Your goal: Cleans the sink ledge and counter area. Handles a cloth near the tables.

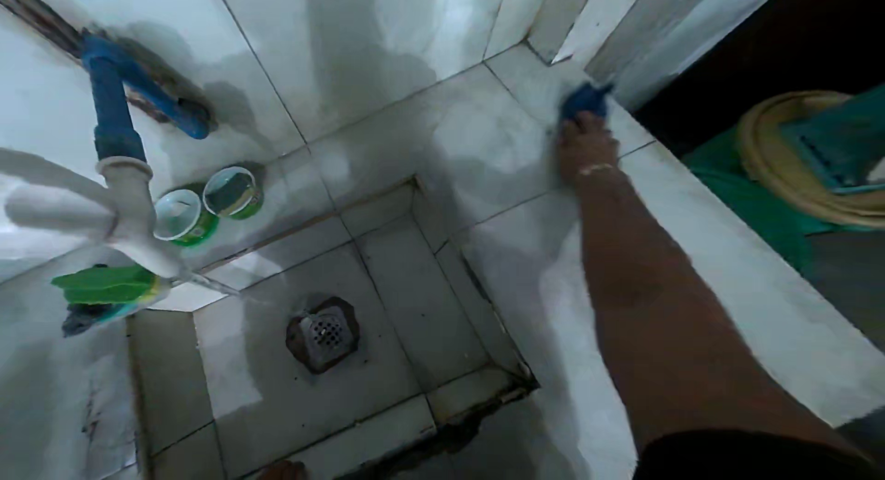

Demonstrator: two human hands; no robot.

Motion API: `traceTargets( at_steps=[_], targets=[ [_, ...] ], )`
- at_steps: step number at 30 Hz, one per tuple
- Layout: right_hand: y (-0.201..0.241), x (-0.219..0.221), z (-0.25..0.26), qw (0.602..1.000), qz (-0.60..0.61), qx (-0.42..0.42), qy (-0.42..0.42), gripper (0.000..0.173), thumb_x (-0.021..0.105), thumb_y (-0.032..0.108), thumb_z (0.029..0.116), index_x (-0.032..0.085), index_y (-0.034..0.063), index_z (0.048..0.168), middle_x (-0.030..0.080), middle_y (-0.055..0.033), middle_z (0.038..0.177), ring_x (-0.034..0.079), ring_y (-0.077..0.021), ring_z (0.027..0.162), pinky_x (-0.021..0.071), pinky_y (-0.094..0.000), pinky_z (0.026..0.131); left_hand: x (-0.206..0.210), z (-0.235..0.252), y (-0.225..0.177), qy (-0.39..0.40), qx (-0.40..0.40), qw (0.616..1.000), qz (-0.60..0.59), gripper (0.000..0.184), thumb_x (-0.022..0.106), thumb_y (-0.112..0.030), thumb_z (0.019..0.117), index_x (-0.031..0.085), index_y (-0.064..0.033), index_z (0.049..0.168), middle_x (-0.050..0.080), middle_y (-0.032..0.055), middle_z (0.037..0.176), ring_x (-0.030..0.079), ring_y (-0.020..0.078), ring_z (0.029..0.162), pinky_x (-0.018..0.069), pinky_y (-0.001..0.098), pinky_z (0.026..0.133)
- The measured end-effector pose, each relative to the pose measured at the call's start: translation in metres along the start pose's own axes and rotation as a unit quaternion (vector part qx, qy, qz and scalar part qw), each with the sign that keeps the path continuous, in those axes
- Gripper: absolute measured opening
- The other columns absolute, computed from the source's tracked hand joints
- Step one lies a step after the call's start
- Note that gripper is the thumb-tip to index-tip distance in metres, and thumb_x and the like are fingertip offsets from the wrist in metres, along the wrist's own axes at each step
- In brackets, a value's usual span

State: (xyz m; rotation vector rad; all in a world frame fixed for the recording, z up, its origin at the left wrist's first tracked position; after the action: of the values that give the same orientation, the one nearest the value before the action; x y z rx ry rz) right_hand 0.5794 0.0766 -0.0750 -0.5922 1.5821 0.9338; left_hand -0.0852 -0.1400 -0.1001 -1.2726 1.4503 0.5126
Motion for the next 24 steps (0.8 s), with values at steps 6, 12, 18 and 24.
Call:
traceTargets(
  at_steps=[6,12,18,24],
  targets=[
    [-0.134,-0.028,-0.143,0.997,0.013,0.067,-0.032,0.043,0.038,0.016,0.1103,0.051,-0.0032,0.147,0.036,-0.0292,0.159,0.037,-0.0523,0.145,0.0327,-0.0702,0.113,-0.001,-0.003,0.001,-0.019,-0.008,1.0,0.007,0.034,0.048,-0.015,0.1011,0.074,0.0064,0.102,0.072,0.0274,0.103,0.071,0.0468,0.1,0.0566,0.0588,0.088],
    [-0.122,-0.024,-0.315,0.993,0.064,0.047,-0.092,0.039,0.044,0.016,0.1072,0.063,-0.0095,0.13,0.049,-0.0322,0.149,0.044,-0.0503,0.141,0.0326,-0.0587,0.119,0.0,0.003,-0.005,0.176,-0.121,0.977,0.001,0.042,0.04,-0.025,0.1108,0.063,0.0012,0.134,0.06,0.0248,0.138,0.054,0.0406,0.134,0.0392,0.0538,0.115],
    [0.025,0.024,-0.466,0.972,0.083,-0.212,0.055,0.025,0.058,0.01,0.0987,0.071,-0.0094,0.108,0.062,-0.0327,0.13,0.057,-0.0488,0.126,0.0467,-0.0568,0.108,-0.004,-0.008,-0.011,0.072,0.036,0.995,-0.066,0.04,0.044,-0.025,0.1095,0.062,0.0014,0.133,0.062,0.0237,0.136,0.055,0.0405,0.133,0.0373,0.0554,0.116],
    [0.221,0.069,-0.597,0.765,0.178,-0.546,0.292,0.019,0.061,0.0,0.0933,0.076,-0.0056,0.104,0.069,-0.0244,0.127,0.056,-0.0513,0.129,0.0461,-0.0625,0.107,-0.053,-0.067,0.029,-0.279,0.055,0.92,-0.268,0.025,0.056,-0.006,0.1006,0.071,0.0058,0.117,0.071,0.024,0.115,0.065,0.0391,0.116,0.0464,0.0507,0.108]
  ],
)
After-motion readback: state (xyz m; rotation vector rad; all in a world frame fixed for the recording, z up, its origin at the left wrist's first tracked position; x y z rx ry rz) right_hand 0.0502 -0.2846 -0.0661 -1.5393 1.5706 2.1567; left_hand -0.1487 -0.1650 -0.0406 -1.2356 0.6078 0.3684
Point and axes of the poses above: each hand's wrist, its own z-axis towards the middle knuckle, its own x-axis out of the palm, y = z × x, the point moved 9 cm from there along z, towards the middle knuckle
